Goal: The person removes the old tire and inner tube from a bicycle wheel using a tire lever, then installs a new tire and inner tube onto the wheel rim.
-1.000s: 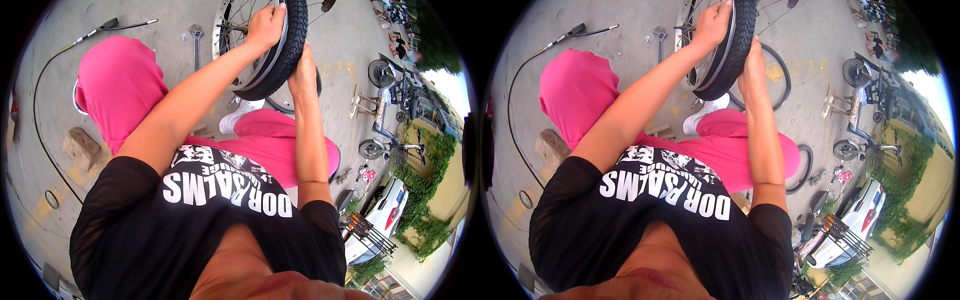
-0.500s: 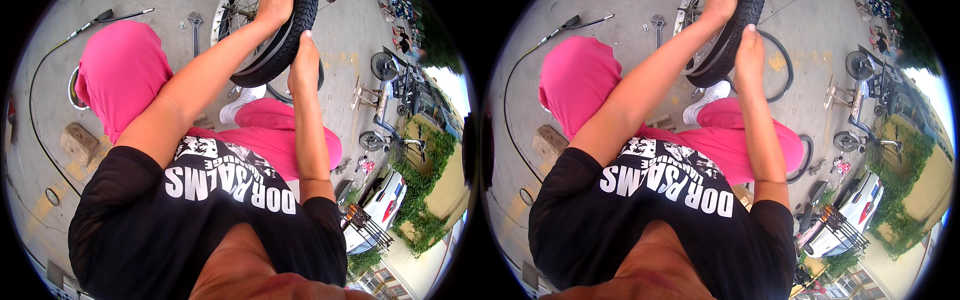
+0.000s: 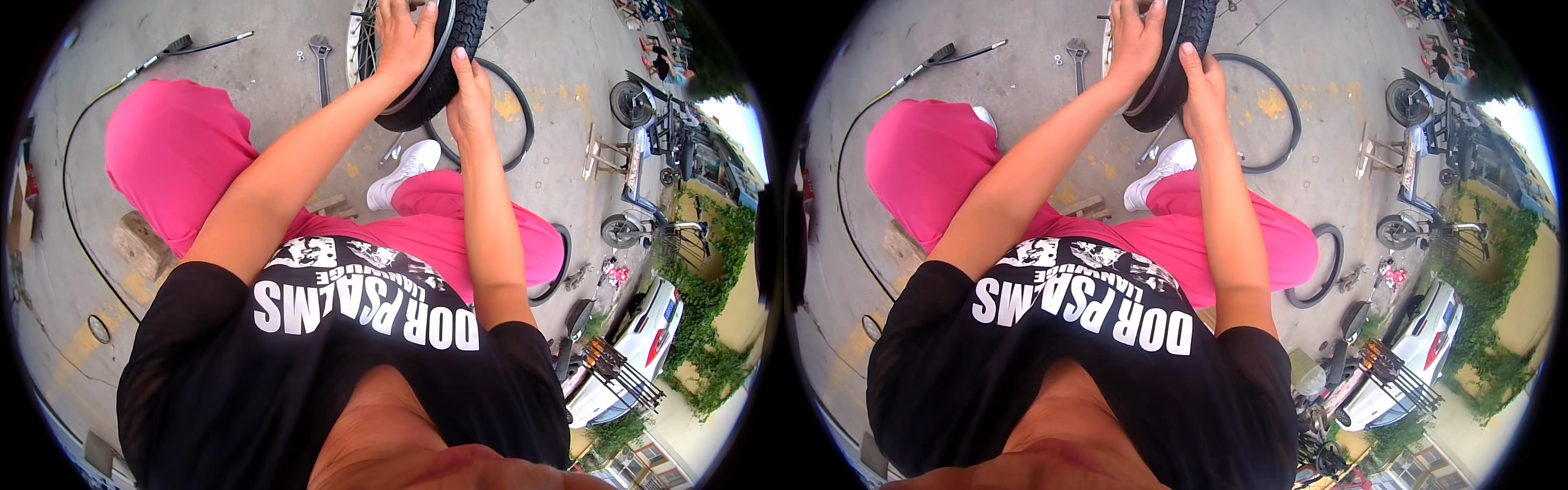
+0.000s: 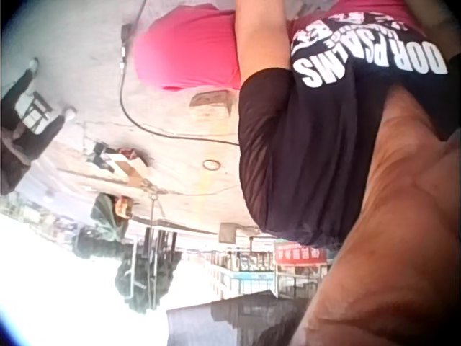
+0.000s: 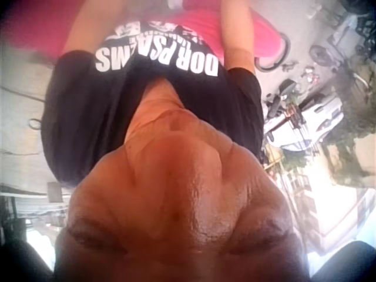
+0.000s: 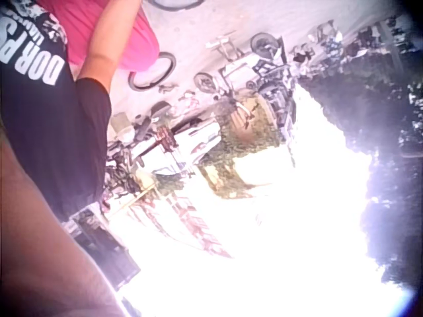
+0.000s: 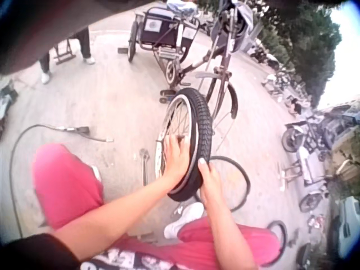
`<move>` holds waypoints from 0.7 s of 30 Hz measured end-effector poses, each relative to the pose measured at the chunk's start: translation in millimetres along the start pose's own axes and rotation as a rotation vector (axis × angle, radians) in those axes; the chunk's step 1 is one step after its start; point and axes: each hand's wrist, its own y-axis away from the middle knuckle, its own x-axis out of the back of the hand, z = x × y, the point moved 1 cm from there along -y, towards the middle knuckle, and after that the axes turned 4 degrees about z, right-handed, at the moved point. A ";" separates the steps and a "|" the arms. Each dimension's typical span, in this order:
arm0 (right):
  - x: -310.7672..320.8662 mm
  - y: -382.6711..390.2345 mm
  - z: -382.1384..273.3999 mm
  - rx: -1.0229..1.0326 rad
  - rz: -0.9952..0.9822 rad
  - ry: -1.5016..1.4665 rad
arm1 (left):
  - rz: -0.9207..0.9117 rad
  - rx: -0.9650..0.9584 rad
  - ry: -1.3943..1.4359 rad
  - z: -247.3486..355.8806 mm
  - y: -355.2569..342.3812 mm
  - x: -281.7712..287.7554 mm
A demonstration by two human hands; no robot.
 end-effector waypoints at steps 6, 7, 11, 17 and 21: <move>-16.2 -5.9 -1.8 -0.105 0.122 -0.296 | -0.369 0.094 0.080 -12.1 9.8 17.4; -17.7 -6.7 0.2 -0.086 0.176 -0.252 | -0.390 0.061 0.096 -13.2 10.4 17.9; -19.0 -8.5 4.1 -0.028 0.297 -0.145 | -0.319 -0.018 0.089 -12.7 17.5 9.7; -18.8 -7.3 -12.3 0.038 0.349 0.007 | -0.297 -0.001 0.060 -5.1 14.2 -9.7; -22.5 -1.2 -17.9 0.094 0.350 0.206 | -0.385 0.062 0.053 -7.4 12.9 -22.2</move>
